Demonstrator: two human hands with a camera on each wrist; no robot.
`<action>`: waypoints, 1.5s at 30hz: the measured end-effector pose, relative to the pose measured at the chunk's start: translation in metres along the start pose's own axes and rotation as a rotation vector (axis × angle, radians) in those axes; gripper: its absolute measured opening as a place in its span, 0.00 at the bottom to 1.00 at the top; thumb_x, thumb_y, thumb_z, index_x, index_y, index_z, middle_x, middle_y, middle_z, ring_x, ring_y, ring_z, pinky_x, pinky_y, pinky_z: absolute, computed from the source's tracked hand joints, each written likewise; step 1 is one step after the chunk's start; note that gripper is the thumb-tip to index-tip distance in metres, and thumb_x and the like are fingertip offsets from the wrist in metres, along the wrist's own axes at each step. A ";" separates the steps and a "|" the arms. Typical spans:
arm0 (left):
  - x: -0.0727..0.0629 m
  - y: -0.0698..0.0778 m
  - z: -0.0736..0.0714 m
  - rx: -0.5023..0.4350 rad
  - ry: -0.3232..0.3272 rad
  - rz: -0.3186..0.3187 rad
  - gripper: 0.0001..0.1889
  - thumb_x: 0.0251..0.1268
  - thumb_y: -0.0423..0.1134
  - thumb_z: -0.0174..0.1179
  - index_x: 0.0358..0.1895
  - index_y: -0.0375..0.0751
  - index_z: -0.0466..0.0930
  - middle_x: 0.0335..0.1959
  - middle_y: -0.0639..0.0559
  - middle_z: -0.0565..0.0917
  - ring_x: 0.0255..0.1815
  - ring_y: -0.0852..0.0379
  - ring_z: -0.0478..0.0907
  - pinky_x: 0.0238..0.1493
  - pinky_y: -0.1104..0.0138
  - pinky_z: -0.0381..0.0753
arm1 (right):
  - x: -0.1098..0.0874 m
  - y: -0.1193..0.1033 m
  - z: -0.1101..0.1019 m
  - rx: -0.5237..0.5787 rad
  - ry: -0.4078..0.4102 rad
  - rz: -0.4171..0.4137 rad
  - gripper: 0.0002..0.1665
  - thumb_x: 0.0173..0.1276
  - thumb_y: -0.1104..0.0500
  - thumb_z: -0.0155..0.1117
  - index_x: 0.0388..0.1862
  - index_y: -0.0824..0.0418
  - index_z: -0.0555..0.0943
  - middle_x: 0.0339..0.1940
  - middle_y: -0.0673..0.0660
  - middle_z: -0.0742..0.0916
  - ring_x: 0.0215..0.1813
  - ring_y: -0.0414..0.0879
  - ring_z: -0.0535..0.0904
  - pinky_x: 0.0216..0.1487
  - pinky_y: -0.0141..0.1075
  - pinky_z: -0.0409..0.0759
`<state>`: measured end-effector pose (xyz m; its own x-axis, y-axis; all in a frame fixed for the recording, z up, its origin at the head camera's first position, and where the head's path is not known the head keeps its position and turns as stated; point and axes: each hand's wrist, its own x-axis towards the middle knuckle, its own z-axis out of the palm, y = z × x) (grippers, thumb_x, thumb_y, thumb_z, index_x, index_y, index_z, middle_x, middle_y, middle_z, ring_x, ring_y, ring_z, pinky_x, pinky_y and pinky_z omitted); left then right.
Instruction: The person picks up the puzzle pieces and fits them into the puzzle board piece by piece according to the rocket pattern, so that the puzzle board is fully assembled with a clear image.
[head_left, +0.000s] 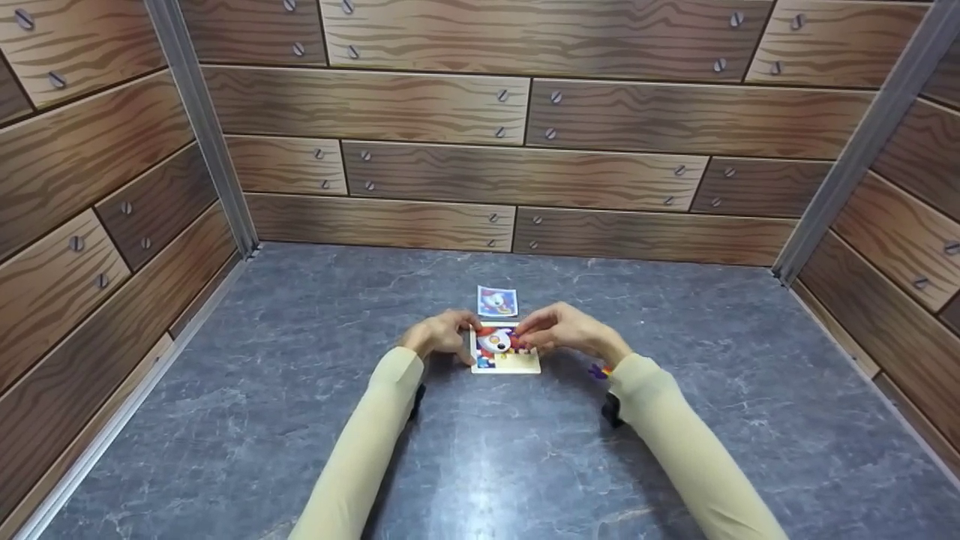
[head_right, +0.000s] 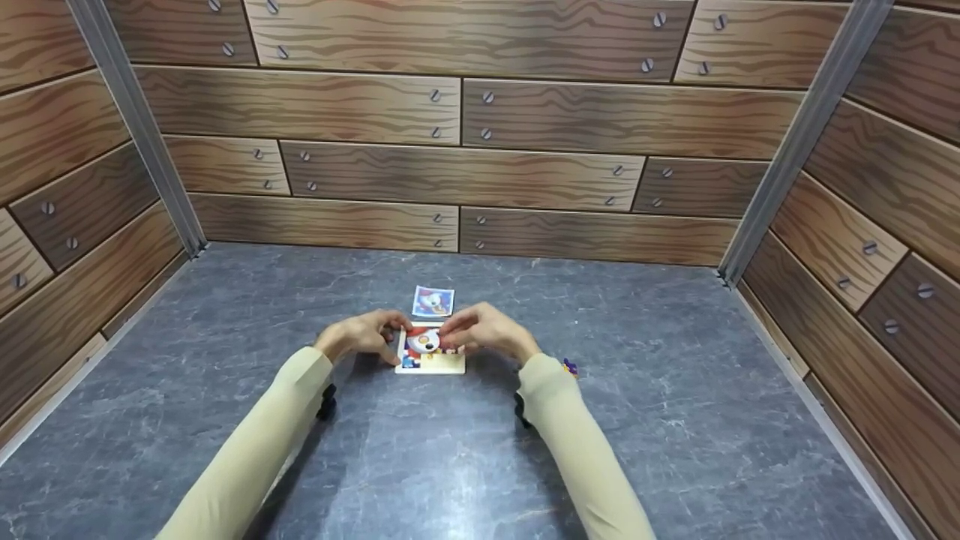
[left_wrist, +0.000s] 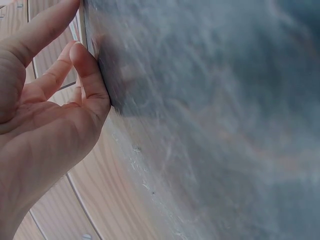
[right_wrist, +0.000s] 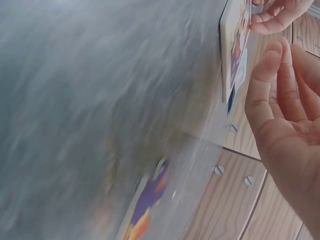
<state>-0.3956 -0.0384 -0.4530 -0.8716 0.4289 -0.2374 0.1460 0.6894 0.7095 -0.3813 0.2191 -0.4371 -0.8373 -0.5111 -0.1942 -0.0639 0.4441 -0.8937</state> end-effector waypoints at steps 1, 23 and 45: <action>0.000 0.000 0.000 -0.001 0.001 -0.003 0.30 0.46 0.30 0.74 0.57 0.45 0.76 0.67 0.41 0.73 0.68 0.46 0.67 0.70 0.54 0.65 | -0.002 0.001 -0.002 -0.006 -0.001 0.002 0.22 0.66 0.63 0.67 0.57 0.71 0.79 0.50 0.65 0.87 0.43 0.45 0.84 0.44 0.38 0.83; 0.002 0.004 0.001 -0.010 -0.011 -0.024 0.29 0.48 0.30 0.74 0.57 0.46 0.76 0.66 0.44 0.72 0.66 0.47 0.67 0.70 0.53 0.64 | -0.053 0.035 -0.058 -0.220 -0.034 0.031 0.17 0.59 0.67 0.70 0.48 0.68 0.84 0.46 0.62 0.88 0.41 0.42 0.82 0.45 0.34 0.82; 0.003 0.000 0.000 -0.036 -0.012 -0.038 0.29 0.49 0.30 0.74 0.57 0.46 0.76 0.67 0.44 0.71 0.67 0.48 0.66 0.70 0.54 0.65 | -0.065 0.050 -0.066 -0.300 -0.047 0.047 0.20 0.54 0.72 0.71 0.49 0.69 0.84 0.40 0.60 0.87 0.39 0.42 0.79 0.38 0.29 0.79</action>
<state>-0.3985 -0.0372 -0.4533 -0.8704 0.4103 -0.2723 0.0960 0.6838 0.7234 -0.3660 0.3228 -0.4426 -0.8174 -0.5156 -0.2569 -0.1894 0.6617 -0.7254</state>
